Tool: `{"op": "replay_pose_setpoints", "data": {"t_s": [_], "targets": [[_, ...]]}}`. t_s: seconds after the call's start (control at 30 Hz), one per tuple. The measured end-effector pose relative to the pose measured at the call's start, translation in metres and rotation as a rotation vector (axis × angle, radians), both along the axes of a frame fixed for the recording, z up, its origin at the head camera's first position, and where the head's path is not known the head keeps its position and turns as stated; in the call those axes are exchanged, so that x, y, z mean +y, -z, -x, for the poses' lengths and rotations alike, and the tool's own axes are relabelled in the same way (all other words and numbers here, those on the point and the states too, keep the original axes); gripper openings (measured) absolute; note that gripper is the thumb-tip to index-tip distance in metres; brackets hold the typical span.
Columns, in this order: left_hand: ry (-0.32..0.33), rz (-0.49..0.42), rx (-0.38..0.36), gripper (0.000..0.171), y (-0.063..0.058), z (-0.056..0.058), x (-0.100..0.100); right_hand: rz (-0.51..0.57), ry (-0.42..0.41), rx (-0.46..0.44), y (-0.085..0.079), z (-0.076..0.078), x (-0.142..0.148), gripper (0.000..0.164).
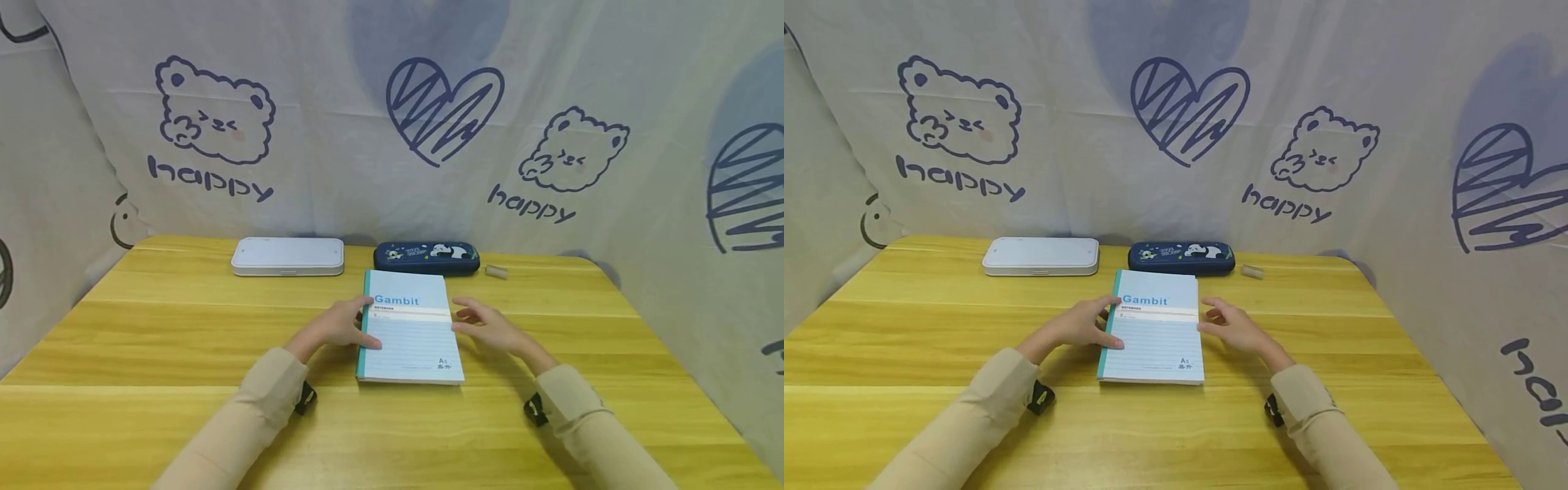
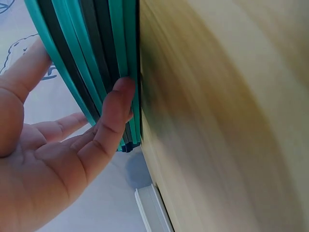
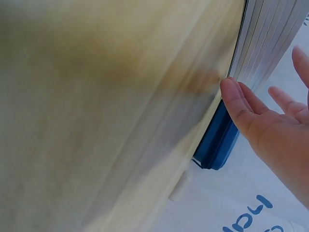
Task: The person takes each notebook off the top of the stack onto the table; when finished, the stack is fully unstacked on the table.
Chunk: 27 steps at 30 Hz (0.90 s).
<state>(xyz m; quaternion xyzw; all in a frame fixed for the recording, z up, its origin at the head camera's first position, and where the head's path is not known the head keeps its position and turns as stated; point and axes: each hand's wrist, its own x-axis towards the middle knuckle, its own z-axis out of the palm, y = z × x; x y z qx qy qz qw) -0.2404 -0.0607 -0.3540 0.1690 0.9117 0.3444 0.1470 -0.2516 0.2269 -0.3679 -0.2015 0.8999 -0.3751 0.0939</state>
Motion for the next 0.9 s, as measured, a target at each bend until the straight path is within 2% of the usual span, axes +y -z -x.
{"op": "replay_pose_setpoints", "data": {"t_s": [0.17,0.5,0.63,0.9], "targets": [[-0.032,0.005,-0.001,0.085,-0.001,-0.001,0.003,-0.003,-0.011,-0.008,0.0017,0.001,-0.0021,0.056],[-0.175,-0.059,-0.041,0.081,0.001,0.0002,0.0023,0.017,-0.097,0.003,0.0016,0.0019,-0.0035,0.054],[-0.212,-0.084,-0.054,0.081,0.003,-0.0004,0.002,0.032,-0.129,0.003,0.0039,0.0039,-0.0036,0.054],[-0.287,-0.191,-0.103,0.08,0.0052,-0.0017,0.0061,0.135,-0.169,-0.093,0.0054,0.0056,-0.0051,0.057]]}}
